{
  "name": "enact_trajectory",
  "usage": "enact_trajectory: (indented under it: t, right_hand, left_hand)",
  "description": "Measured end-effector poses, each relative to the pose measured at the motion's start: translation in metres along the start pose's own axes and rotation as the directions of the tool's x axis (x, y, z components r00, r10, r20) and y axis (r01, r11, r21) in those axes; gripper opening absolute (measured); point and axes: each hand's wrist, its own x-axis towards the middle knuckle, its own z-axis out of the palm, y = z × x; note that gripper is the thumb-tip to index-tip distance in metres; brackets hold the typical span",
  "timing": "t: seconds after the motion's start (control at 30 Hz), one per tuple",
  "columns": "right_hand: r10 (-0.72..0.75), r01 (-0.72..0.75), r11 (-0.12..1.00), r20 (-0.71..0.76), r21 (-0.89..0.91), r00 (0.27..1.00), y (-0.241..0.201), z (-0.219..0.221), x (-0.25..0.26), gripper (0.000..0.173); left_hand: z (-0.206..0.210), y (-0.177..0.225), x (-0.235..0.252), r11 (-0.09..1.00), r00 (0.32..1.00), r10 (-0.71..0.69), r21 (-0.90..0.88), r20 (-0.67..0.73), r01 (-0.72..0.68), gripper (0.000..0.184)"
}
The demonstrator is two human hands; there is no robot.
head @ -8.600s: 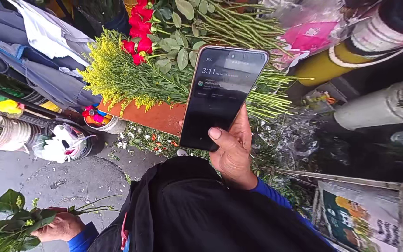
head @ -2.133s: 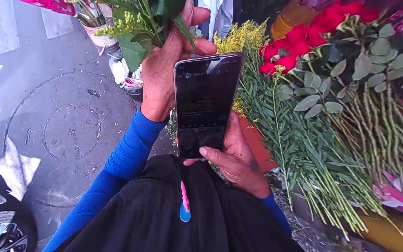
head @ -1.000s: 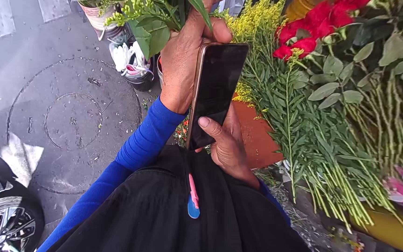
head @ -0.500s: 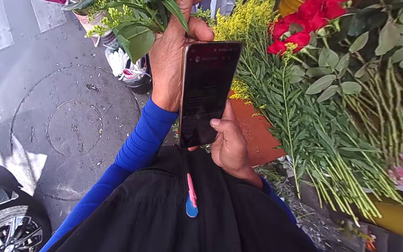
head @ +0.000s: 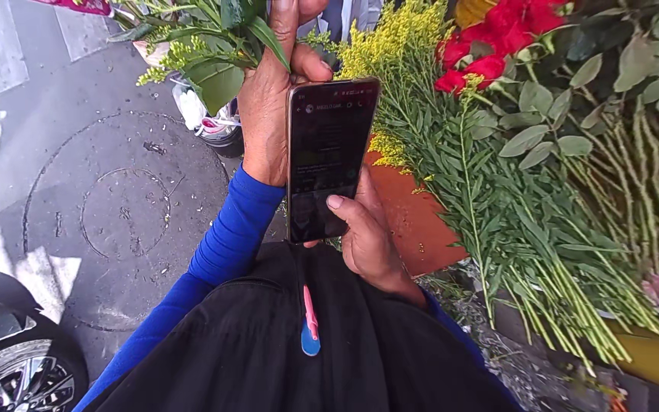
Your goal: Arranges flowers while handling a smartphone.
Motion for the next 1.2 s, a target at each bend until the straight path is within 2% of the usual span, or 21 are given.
enact_trajectory:
  t: [0.2, 0.5, 0.67, 0.77, 0.83, 0.9, 0.97, 1.2]
  right_hand:
    - [0.034, -0.037, 0.997, 0.035, 0.072, 0.999, -0.003, -0.005, -0.001, 0.042]
    - [0.091, -0.085, 0.994, -0.099, 0.062, 0.991, 0.000, -0.002, 0.003, 0.041]
    - [0.028, -0.029, 0.994, 0.015, 0.108, 1.000, 0.005, -0.007, -0.002, 0.053]
    - [0.039, -0.068, 0.972, 0.129, 0.227, 0.991, 0.002, -0.007, -0.005, 0.043]
    - [0.035, -0.103, 0.952, 0.232, 0.287, 0.972, 0.000, -0.008, -0.008, 0.059]
    - [0.045, -0.113, 0.962, 0.266, 0.247, 0.963, -0.002, -0.007, -0.009, 0.079]
    - [0.056, -0.098, 0.981, 0.237, 0.168, 0.970, -0.002, -0.004, -0.009, 0.087]
    - [-0.006, 0.010, 0.997, 0.063, -0.072, 0.998, 0.003, 0.005, -0.009, 0.087]
  left_hand:
    - [-0.004, -0.003, 0.003, 1.000, 1.000, 0.008, 0.007, 0.019, -0.008, 0.038]
    - [-0.006, -0.005, -0.003, 1.000, 0.998, -0.013, 0.026, 0.057, 0.012, 0.037]
    - [-0.008, -0.004, -0.003, 1.000, 0.998, -0.015, 0.019, 0.062, 0.014, 0.037]
    - [-0.011, -0.003, 0.000, 1.000, 0.999, -0.013, 0.028, 0.047, 0.011, 0.040]
    - [-0.014, -0.003, 0.001, 1.000, 0.999, -0.006, 0.023, 0.046, 0.005, 0.042]
    - [-0.016, -0.003, 0.003, 1.000, 0.999, 0.016, 0.019, 0.038, -0.017, 0.041]
    - [-0.019, -0.005, 0.005, 0.998, 0.998, 0.049, 0.026, 0.042, -0.051, 0.038]
    - [-0.016, 0.001, -0.001, 1.000, 0.996, 0.018, 0.013, 0.087, -0.019, 0.042]
